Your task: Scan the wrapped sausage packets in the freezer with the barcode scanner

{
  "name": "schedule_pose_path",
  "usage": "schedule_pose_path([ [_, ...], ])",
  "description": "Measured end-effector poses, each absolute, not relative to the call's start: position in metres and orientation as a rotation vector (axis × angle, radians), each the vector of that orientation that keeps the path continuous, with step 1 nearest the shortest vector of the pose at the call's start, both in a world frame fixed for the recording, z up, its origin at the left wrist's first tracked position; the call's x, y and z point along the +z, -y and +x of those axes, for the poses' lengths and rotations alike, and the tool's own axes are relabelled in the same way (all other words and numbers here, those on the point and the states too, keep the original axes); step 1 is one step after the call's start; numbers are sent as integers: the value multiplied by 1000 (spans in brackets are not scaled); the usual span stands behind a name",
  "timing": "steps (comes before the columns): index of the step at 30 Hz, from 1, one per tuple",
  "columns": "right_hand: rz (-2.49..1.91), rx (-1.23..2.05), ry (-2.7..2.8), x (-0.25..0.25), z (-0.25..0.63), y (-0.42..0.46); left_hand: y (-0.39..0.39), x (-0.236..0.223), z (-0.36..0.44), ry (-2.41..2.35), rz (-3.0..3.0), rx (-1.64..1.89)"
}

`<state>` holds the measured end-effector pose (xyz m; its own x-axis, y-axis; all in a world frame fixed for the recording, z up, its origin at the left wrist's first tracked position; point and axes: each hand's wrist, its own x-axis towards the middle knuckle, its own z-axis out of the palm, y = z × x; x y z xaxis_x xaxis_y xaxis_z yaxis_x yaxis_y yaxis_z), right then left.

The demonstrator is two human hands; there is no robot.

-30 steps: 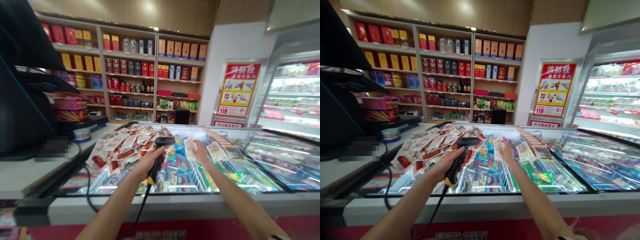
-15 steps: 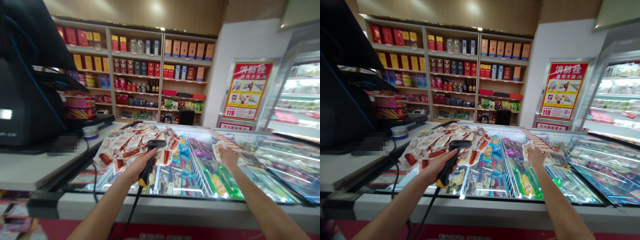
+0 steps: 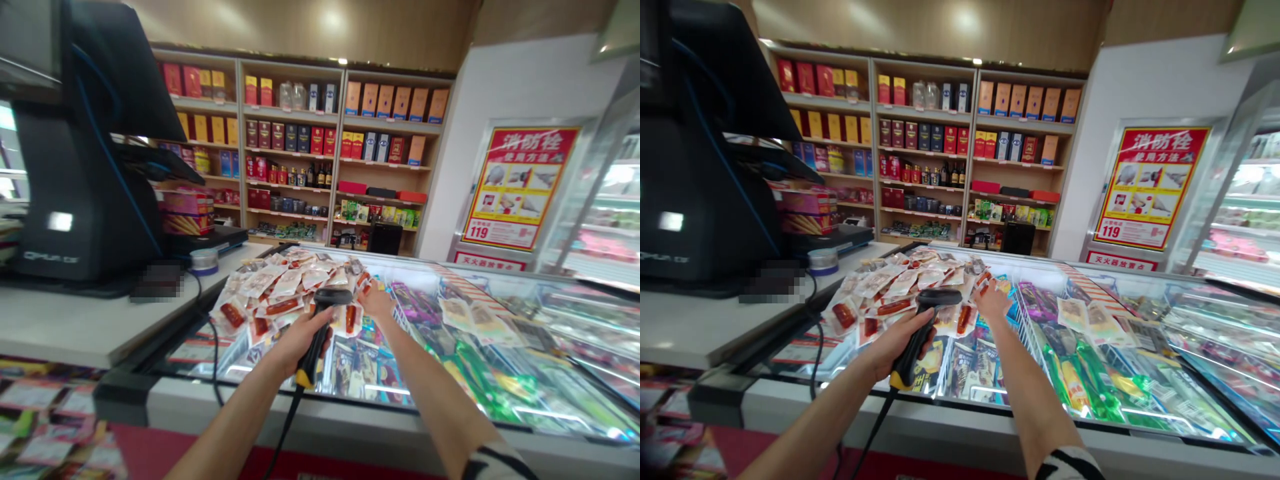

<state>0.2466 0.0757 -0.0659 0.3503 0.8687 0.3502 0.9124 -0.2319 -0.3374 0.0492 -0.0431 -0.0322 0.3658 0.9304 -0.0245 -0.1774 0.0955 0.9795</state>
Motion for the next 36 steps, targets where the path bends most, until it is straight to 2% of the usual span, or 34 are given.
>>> schedule_pose_path([
  [6, -2111, -44, 1576, -73, 255, -76, 45, -28, 54, -788, 1199, 978],
  [19, -1790, -434, 1611, -82, 333, -13, 52, -17, 97, -733, 1241, 914],
  [36, -1838, -428, 1573, -89, 344, -10, 51, -22, 111, -672, 1252, 875],
])
